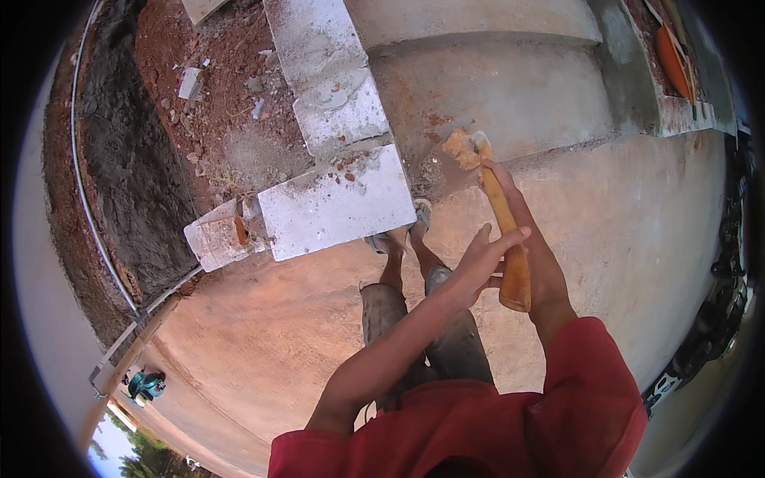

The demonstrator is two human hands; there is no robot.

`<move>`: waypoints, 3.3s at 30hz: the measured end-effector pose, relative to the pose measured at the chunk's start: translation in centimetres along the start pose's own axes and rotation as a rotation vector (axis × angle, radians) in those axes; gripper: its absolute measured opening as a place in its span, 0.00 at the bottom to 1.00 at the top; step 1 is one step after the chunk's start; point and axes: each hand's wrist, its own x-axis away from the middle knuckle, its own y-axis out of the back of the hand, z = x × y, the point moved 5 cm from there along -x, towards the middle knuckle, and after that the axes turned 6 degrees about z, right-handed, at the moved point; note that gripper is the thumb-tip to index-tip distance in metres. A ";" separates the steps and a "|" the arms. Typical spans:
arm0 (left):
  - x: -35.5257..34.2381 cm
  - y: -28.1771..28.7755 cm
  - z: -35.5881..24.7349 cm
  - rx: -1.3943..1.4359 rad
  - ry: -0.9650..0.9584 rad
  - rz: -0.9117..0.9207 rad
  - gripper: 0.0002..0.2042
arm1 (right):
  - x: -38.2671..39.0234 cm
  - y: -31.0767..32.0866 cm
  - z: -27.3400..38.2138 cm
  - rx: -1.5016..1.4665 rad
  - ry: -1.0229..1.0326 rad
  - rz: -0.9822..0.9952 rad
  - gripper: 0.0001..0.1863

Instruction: The person positions a rectangular tile on concrete steps, scrapes the concrete surface with a wooden board, levels the ground using a hoe, sweeps the area with a broom, and then lifts a large wooden panel by hand.

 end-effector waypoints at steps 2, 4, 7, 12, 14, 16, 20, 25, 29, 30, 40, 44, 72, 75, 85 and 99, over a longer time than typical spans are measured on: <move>2.0 -1.3 -1.9 -0.163 -0.072 0.054 0.32 | 2.9 -2.5 1.0 -0.132 0.036 0.042 0.20; 3.9 -4.5 -4.4 -0.317 -0.027 0.138 0.36 | 7.7 -2.1 2.9 -0.315 0.111 0.088 0.18; 12.4 -7.8 -10.1 -0.563 0.111 0.243 0.44 | 18.9 -4.1 8.2 -0.621 0.286 0.068 0.15; 33.9 -6.2 -14.9 -0.868 0.332 0.284 0.44 | 28.1 -11.8 9.9 -0.627 0.206 0.167 0.10; 44.6 -2.2 -14.9 -0.811 0.385 -0.105 0.40 | 33.2 -20.4 6.4 -0.737 0.161 0.147 0.07; 57.2 5.5 -14.5 -1.326 0.806 -0.636 0.25 | 36.1 -29.8 0.9 -0.764 0.074 0.359 0.07; 68.9 10.6 -15.9 -1.684 1.082 -1.237 0.18 | 42.7 -39.0 -5.7 -0.552 -0.238 0.726 0.14; 69.9 9.2 -12.2 -1.725 0.684 -1.451 0.15 | 43.1 -35.7 -4.2 -0.430 -0.121 0.887 0.14; 53.6 11.9 -7.0 -1.662 0.489 -0.808 0.21 | 35.5 -24.5 1.6 -0.590 0.105 0.419 0.11; 48.4 9.5 -5.5 -1.371 0.402 -0.585 0.20 | 34.0 -21.4 3.1 -0.765 0.157 0.349 0.09; 31.6 6.5 -3.0 -1.898 -0.063 -0.126 0.20 | 45.2 -0.9 5.8 -0.828 0.717 -0.352 0.09; 29.8 6.7 -5.9 -2.084 -0.028 -0.111 0.20 | 48.6 0.2 4.4 -0.885 0.839 -0.403 0.08; -3.6 9.8 -40.6 -2.036 0.365 -0.473 0.11 | -16.5 -10.6 23.8 -0.142 0.189 -0.294 0.28; -2.9 14.4 -42.6 -1.973 0.505 -0.586 0.09 | -18.0 -17.3 21.6 -0.207 0.144 -0.316 0.34; -0.4 22.2 -49.4 -1.654 0.556 -0.739 0.15 | -20.8 -25.2 23.4 -0.195 0.141 -0.300 0.33; 3.6 20.8 -48.1 -1.609 0.830 -0.829 0.09 | -22.5 -28.9 19.0 -0.102 0.107 -0.356 0.34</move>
